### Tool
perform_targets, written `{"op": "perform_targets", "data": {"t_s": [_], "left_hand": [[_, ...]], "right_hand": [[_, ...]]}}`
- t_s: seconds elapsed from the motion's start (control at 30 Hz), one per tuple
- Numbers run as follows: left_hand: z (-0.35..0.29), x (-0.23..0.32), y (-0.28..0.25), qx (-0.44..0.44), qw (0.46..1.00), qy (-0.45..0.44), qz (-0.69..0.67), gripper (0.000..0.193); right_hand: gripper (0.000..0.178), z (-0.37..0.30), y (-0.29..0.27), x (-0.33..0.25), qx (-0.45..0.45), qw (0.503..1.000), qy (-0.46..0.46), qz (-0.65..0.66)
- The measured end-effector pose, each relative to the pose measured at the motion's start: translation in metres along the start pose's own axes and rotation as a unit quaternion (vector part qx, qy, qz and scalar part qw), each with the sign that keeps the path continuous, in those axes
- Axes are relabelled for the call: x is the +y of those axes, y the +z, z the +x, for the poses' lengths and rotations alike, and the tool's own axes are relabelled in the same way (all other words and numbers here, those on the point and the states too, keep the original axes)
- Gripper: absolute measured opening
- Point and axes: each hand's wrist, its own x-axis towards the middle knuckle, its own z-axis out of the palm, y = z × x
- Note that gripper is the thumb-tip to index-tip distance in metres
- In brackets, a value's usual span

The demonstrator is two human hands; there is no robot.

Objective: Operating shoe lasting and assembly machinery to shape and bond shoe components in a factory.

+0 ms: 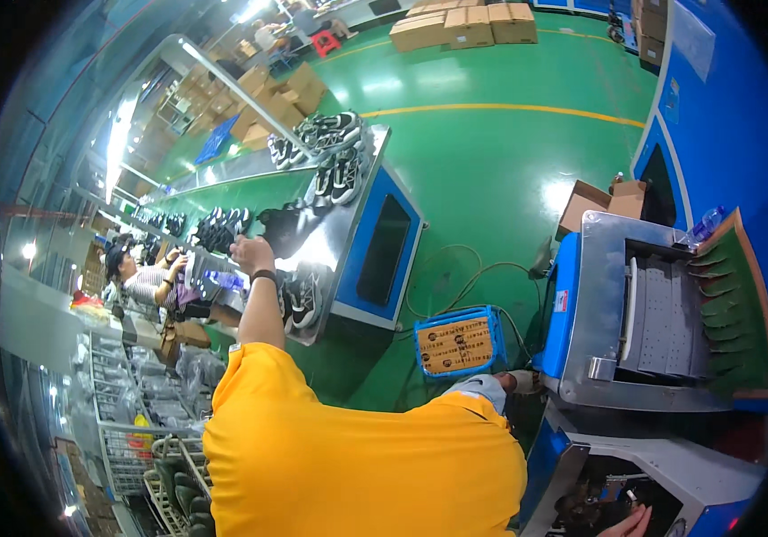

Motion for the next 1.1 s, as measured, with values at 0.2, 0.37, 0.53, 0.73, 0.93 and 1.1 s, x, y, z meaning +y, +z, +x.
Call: {"op": "perform_targets", "data": {"t_s": [0.2, 0.37, 0.53, 0.73, 0.93, 1.1], "left_hand": [[-0.111, 0.082, 0.043, -0.194, 0.952, 0.173, -0.162, 0.025], [-0.292, 0.221, 0.052, -0.441, 0.763, 0.358, -0.308, 0.024], [-0.457, 0.349, 0.0, -0.566, 0.449, 0.61, -0.325, 0.026], [-0.594, 0.463, -0.099, -0.456, 0.231, 0.813, -0.278, 0.028], [-0.712, 0.542, -0.151, -0.419, 0.143, 0.851, -0.283, 0.032], [-0.794, 0.646, -0.205, -0.282, 0.226, 0.843, -0.399, 0.043]], "right_hand": [[0.041, 0.025, -0.022, 0.009, 0.097, 0.993, -0.024, -0.06], [0.045, 0.057, -0.068, 0.021, 0.224, 0.94, -0.073, -0.246], [0.052, 0.076, -0.051, 0.019, 0.201, 0.899, -0.028, -0.388], [0.056, 0.059, -0.057, 0.021, 0.233, 0.88, 0.032, -0.414], [0.054, 0.037, -0.039, 0.023, 0.267, 0.844, 0.024, -0.465], [0.062, 0.009, -0.037, 0.014, 0.238, 0.845, 0.042, -0.477]]}}
